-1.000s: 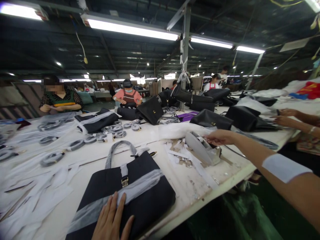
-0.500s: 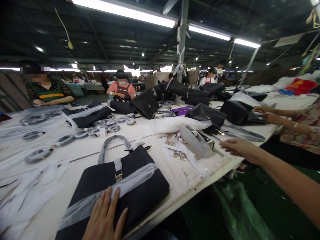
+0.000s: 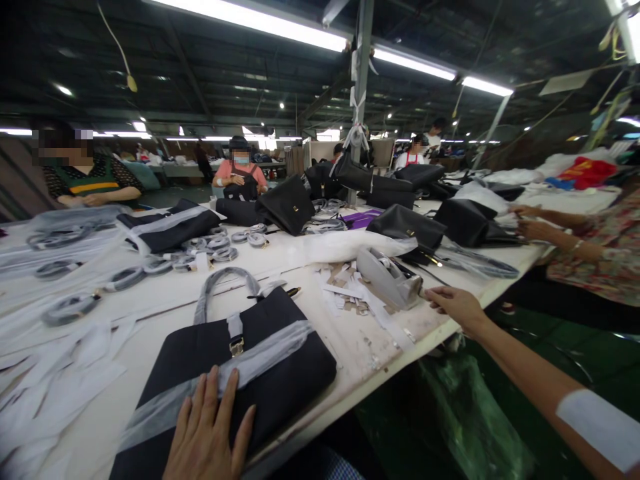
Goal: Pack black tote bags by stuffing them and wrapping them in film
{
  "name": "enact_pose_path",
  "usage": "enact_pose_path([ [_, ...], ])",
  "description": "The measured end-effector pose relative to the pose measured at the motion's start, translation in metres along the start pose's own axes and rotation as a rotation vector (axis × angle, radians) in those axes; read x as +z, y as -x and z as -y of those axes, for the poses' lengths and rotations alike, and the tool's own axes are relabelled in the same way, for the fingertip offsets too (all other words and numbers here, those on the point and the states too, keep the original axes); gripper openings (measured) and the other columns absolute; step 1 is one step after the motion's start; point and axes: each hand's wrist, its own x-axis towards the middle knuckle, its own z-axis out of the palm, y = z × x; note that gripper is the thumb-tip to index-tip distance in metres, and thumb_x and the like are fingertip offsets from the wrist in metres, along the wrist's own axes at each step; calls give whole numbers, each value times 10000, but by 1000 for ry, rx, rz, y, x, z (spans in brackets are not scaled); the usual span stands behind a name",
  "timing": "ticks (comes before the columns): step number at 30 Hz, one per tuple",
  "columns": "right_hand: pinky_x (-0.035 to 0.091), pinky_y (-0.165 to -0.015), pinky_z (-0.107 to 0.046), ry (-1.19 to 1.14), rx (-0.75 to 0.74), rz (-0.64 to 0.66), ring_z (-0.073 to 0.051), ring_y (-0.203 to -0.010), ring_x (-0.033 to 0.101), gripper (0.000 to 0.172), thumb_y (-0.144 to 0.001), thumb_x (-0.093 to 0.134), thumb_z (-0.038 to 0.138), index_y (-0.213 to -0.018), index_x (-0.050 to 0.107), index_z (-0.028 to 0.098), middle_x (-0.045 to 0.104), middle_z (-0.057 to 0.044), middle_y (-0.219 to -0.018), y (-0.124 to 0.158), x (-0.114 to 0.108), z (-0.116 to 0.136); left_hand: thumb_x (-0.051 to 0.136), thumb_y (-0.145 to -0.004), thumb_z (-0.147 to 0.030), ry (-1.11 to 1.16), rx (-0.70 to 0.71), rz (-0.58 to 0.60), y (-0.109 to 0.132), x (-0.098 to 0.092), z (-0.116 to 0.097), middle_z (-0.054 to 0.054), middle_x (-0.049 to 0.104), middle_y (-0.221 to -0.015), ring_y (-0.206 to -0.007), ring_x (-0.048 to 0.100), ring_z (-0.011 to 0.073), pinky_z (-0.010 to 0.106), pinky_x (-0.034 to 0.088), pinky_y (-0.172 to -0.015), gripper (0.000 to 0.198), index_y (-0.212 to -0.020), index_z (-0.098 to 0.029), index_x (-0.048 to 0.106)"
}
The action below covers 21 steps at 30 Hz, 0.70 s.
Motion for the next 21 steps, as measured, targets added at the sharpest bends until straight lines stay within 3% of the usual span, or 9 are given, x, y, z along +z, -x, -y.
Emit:
enact_pose_path([
  [3,502,-545,-294,-58,45,77,-223,-630,682,281,-848,568,384,-840,718,146,724,-177,-758,9,0,-6,494,-911,-342,7,-61,-36,-6,-10,-8,216,239,-1587,-1453,227,420,645,287,-1097,611,-1475,-137,381],
  [7,525,-577,-339,-59,48,62,-270,-666,694,290,-822,571,446,-889,691,191,726,-140,-743,24,-5,-13,488,-919,-316,-34,-90,-35,-14,-24,-15,216,329,-1548,-1428,284,412,678,197,-1125,497,-1369,-109,530],
  [11,540,-647,-342,-22,-24,93,-289,-741,710,385,-776,634,522,-998,692,213,736,-86,-769,36,-11,-4,480,-935,-310,-70,-58,0,-17,-29,-12,214,495,-1429,-1300,451,381,617,316,-1067,461,-1331,-93,574],
  [13,536,-704,-339,34,-143,141,-278,-762,711,400,-776,638,549,-1005,708,228,738,-55,-769,42,-10,10,481,-941,-308,-82,-29,20,-18,-29,-10,206,566,-1349,-1202,522,360,544,408,-967,457,-1335,-96,573],
  [16,523,-754,-338,95,-360,204,-260,-786,711,396,-775,622,586,-971,734,261,755,-29,-831,50,2,41,479,-952,-307,-88,-39,74,-18,-36,-13,178,612,-1290,-1119,561,321,458,446,-876,447,-1339,-103,568],
  [18,524,-761,-338,75,-464,247,-263,-836,711,381,-757,625,605,-936,746,292,762,-18,-912,58,18,70,480,-959,-315,-82,-96,127,-18,-43,-19,160,607,-1303,-1119,556,300,435,447,-883,454,-1353,-100,549],
  [21,531,-732,-341,-14,-569,414,-258,-812,711,375,-762,624,628,-915,749,308,757,-23,-939,76,46,124,493,-957,-337,-62,-171,202,-18,-50,-27,152,570,-1348,-1155,525,290,429,442,-920,498,-1392,-95,495],
])
